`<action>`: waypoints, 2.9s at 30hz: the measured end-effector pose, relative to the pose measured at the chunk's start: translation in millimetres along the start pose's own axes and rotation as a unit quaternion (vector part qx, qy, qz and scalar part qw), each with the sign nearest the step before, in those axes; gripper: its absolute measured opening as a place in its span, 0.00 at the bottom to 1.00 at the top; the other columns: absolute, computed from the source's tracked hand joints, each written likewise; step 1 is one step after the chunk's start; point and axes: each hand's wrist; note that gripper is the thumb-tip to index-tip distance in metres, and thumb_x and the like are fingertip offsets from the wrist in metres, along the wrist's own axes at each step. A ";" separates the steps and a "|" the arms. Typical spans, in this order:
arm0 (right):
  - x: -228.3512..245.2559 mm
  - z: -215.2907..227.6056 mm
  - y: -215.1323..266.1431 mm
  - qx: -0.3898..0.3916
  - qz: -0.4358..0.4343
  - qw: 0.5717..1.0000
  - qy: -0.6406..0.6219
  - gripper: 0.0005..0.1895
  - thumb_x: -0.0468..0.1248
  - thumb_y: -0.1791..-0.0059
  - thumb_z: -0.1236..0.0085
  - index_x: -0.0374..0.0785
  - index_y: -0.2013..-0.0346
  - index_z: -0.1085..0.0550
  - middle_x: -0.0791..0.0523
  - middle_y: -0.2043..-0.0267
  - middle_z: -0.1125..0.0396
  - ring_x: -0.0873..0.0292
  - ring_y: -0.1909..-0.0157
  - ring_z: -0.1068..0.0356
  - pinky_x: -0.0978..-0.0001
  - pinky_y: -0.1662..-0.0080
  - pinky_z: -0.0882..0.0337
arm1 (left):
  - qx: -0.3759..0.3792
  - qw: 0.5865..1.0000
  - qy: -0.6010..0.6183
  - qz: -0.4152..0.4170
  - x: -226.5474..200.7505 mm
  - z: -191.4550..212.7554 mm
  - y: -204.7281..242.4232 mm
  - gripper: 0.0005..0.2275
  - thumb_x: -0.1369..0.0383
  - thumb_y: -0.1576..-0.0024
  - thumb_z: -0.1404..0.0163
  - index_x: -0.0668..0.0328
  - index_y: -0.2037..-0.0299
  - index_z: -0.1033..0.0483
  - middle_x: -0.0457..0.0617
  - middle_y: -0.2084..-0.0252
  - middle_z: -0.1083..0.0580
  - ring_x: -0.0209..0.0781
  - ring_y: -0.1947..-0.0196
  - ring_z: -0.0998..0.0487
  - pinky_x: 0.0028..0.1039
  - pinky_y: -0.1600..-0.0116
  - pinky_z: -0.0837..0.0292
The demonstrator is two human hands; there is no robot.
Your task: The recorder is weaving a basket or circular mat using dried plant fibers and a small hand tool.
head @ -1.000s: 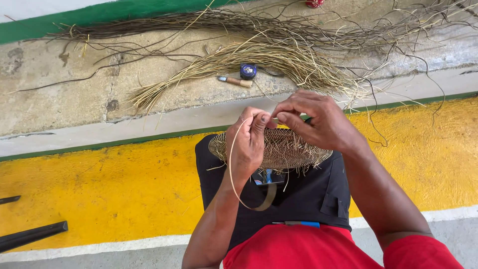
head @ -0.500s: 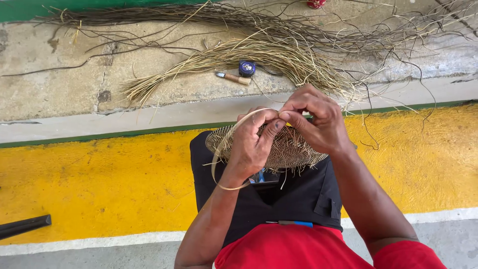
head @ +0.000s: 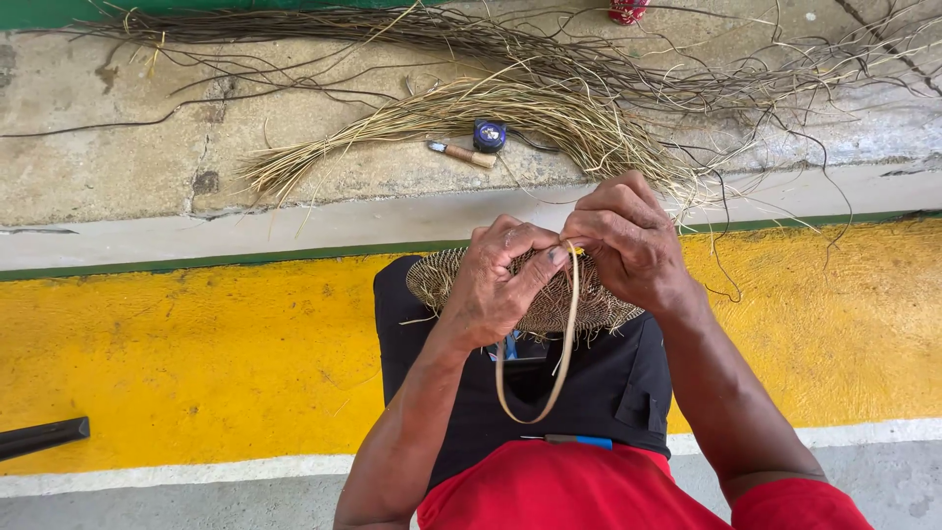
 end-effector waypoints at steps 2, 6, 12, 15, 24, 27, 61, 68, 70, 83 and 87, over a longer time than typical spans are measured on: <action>1.1 -1.0 -1.4 -0.011 0.009 1.000 0.012 0.11 0.27 0.54 0.35 0.41 0.59 0.25 0.57 0.59 0.32 0.51 0.54 0.33 0.59 0.51 0.30 | 0.009 1.000 0.028 0.008 -2.1 2.0 0.0 0.10 0.60 0.37 0.47 0.55 0.57 0.18 0.44 0.62 0.23 0.40 0.55 0.25 0.33 0.44 0.30; -1.7 -0.4 5.6 -0.008 -0.015 1.000 -0.002 0.09 0.29 0.52 0.34 0.40 0.59 0.25 0.57 0.59 0.33 0.52 0.54 0.33 0.58 0.51 0.31 | 0.003 1.000 0.020 -0.009 -4.5 5.4 -0.9 0.10 0.60 0.35 0.51 0.56 0.59 0.20 0.43 0.61 0.22 0.40 0.55 0.24 0.34 0.44 0.30; 11.3 8.3 -2.7 0.015 -0.077 0.995 -0.064 0.10 0.30 0.50 0.36 0.38 0.55 0.25 0.54 0.56 0.31 0.52 0.51 0.30 0.58 0.49 0.30 | -0.003 1.000 -0.019 0.018 -9.0 4.2 -6.4 0.12 0.58 0.36 0.49 0.57 0.59 0.20 0.47 0.67 0.27 0.43 0.63 0.25 0.37 0.52 0.31; 8.1 10.5 -0.9 0.024 -0.106 0.990 -0.087 0.10 0.31 0.49 0.37 0.38 0.54 0.24 0.54 0.56 0.29 0.53 0.51 0.29 0.60 0.49 0.29 | 0.002 0.999 0.012 0.037 -9.8 5.2 -7.4 0.11 0.58 0.38 0.47 0.57 0.58 0.21 0.48 0.68 0.27 0.43 0.66 0.23 0.35 0.59 0.29; 4.0 27.4 15.4 0.113 -0.061 0.991 -0.035 0.18 0.45 0.60 0.35 0.40 0.59 0.21 0.52 0.53 0.27 0.52 0.46 0.33 0.54 0.46 0.30 | -0.068 0.991 0.086 0.074 -2.2 0.3 -15.7 0.12 0.60 0.35 0.49 0.63 0.56 0.23 0.48 0.64 0.22 0.31 0.63 0.24 0.26 0.55 0.27; -17.7 20.5 40.7 0.055 -0.124 0.987 -0.080 0.12 0.47 0.51 0.37 0.43 0.61 0.20 0.52 0.50 0.28 0.56 0.43 0.32 0.59 0.45 0.28 | -0.057 0.992 0.112 0.018 1.3 -2.5 -20.5 0.13 0.60 0.31 0.51 0.62 0.54 0.23 0.48 0.59 0.23 0.35 0.58 0.23 0.28 0.49 0.27; 3.7 35.0 51.8 -0.086 -0.343 0.824 -0.443 0.16 0.28 0.40 0.50 0.35 0.37 0.35 0.53 0.63 0.28 0.62 0.70 0.27 0.69 0.67 0.24 | -0.011 0.969 -0.246 -0.023 21.0 -15.0 -34.7 0.09 0.58 0.39 0.46 0.50 0.58 0.18 0.40 0.63 0.20 0.40 0.60 0.26 0.36 0.51 0.45; 19.5 -1.8 31.6 0.054 -0.499 0.789 -0.353 0.08 0.33 0.45 0.47 0.32 0.55 0.23 0.57 0.78 0.32 0.67 0.84 0.38 0.77 0.81 0.39 | -0.022 0.974 -0.223 -0.038 3.1 -14.8 -25.1 0.17 0.53 0.33 0.57 0.52 0.59 0.18 0.42 0.64 0.21 0.42 0.64 0.26 0.35 0.52 0.44; 23.8 21.6 48.4 0.032 -0.473 0.778 -0.413 0.09 0.33 0.44 0.48 0.31 0.55 0.24 0.59 0.80 0.36 0.69 0.84 0.42 0.77 0.82 0.43 | -0.030 0.968 -0.248 -0.026 8.1 -15.8 -28.9 0.17 0.54 0.32 0.57 0.53 0.61 0.18 0.43 0.67 0.22 0.43 0.65 0.26 0.35 0.52 0.44; 26.7 35.4 49.3 -0.010 -0.274 0.960 -0.053 0.08 0.37 0.43 0.40 0.33 0.56 0.21 0.53 0.60 0.26 0.56 0.57 0.26 0.64 0.55 0.27 | -0.033 0.965 -0.260 -0.021 15.5 -17.3 -28.4 0.18 0.53 0.32 0.57 0.54 0.63 0.18 0.43 0.73 0.26 0.41 0.67 0.28 0.35 0.54 0.45; 37.0 6.1 48.0 0.100 -0.311 0.942 -0.073 0.10 0.40 0.50 0.36 0.36 0.60 0.20 0.53 0.64 0.26 0.56 0.62 0.26 0.64 0.59 0.28 | -0.021 0.966 -0.256 0.026 15.6 -11.0 -37.0 0.20 0.52 0.33 0.58 0.54 0.63 0.18 0.44 0.76 0.28 0.40 0.68 0.28 0.35 0.53 0.44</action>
Point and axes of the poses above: each hand's wrist, its own y-axis away from the middle knuckle, its own z-axis out of the back of the hand, x = y × z
